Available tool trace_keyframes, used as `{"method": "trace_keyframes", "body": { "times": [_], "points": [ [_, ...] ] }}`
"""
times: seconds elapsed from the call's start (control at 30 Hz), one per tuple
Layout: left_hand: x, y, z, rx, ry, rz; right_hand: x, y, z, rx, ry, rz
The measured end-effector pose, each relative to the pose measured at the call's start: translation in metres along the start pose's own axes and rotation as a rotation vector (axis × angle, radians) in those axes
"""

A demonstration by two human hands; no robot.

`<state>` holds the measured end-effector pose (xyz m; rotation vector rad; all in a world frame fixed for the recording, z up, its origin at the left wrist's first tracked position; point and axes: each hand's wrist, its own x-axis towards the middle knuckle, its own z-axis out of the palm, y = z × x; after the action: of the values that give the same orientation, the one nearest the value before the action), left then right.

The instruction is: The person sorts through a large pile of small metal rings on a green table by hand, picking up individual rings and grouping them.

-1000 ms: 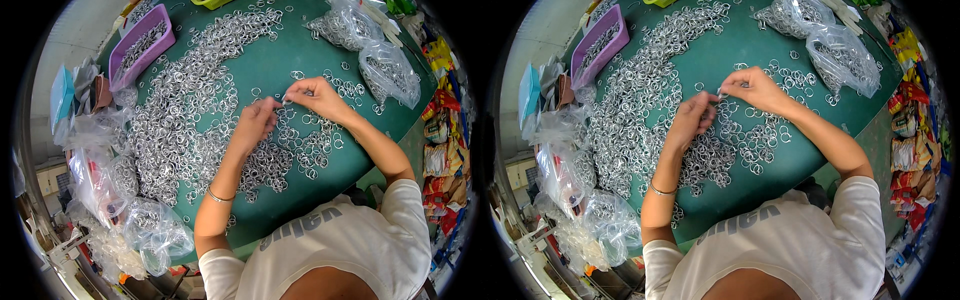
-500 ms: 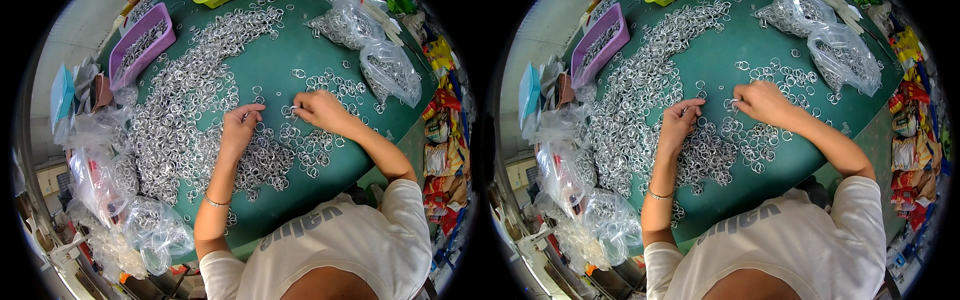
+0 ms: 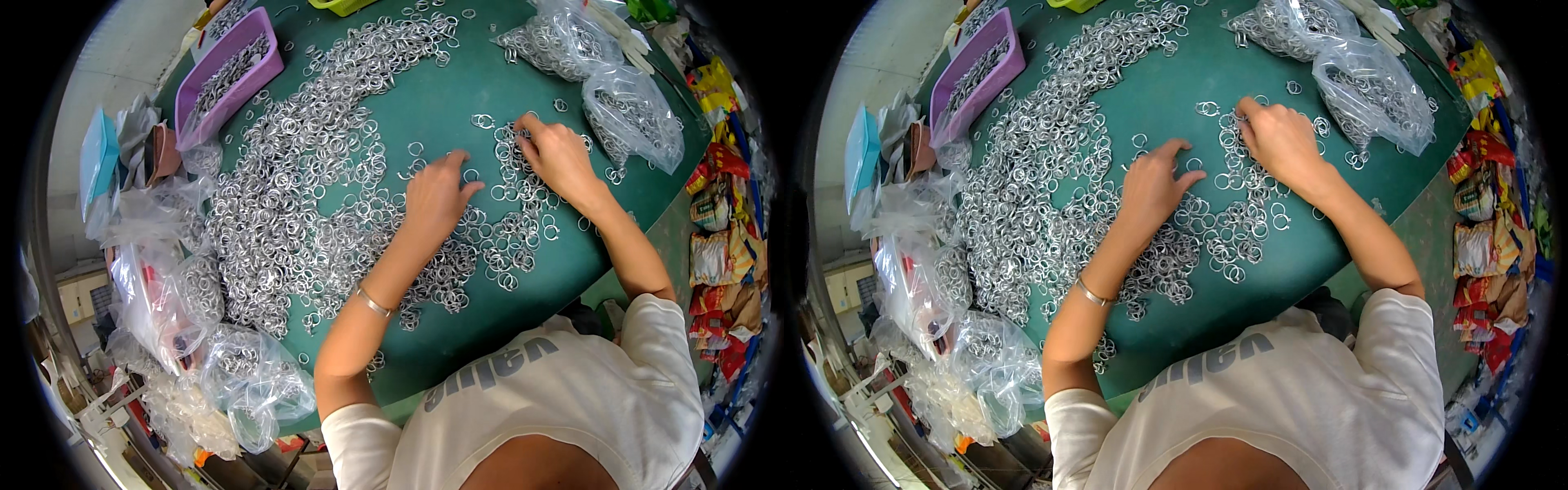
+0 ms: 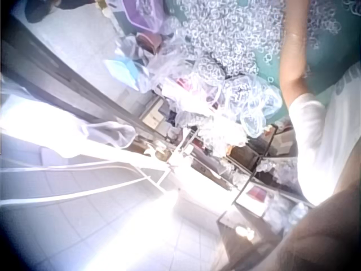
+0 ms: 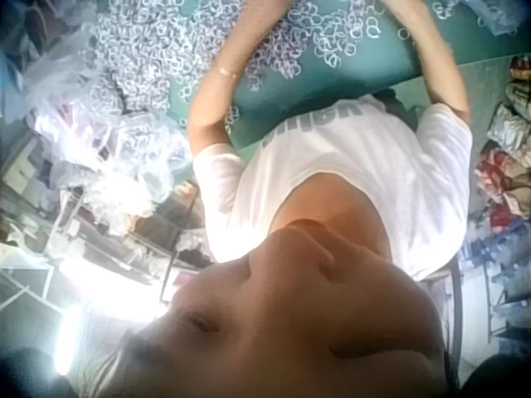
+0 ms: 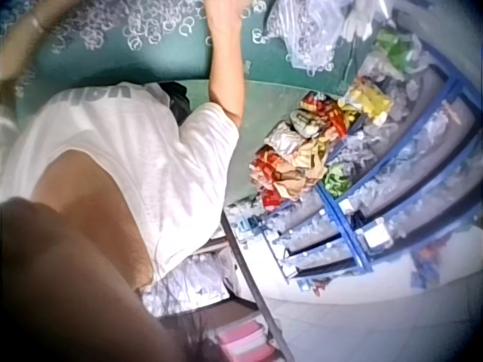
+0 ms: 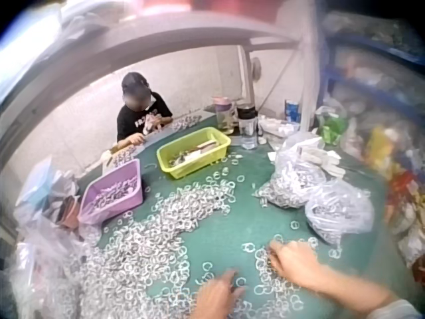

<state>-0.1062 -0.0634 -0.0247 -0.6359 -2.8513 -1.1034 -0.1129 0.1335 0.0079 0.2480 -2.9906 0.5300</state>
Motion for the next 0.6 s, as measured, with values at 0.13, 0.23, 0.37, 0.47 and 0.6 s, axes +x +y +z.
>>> {"method": "trace_keyframes", "body": {
  "times": [0.13,0.23,0.37,0.47,0.6],
  "points": [
    [0.006,-0.009,0.007,0.003,-0.085,-0.014,-0.003,0.003,0.001,0.309,-0.103,-0.032],
    [0.007,-0.009,-0.004,-0.344,-0.181,-0.231,-0.007,0.007,0.007,0.787,-0.282,0.02],
    [0.003,0.01,-0.024,-0.798,-0.23,-0.462,-0.013,-0.019,0.01,1.457,-0.667,0.341],
    [-0.002,0.019,-0.019,-0.699,-0.046,-0.181,-0.013,-0.034,0.009,1.7,-0.78,0.476],
    [-0.003,0.02,-0.032,-0.502,0.041,-0.237,-0.009,-0.02,0.022,1.813,-0.707,0.612]
  ]
}}
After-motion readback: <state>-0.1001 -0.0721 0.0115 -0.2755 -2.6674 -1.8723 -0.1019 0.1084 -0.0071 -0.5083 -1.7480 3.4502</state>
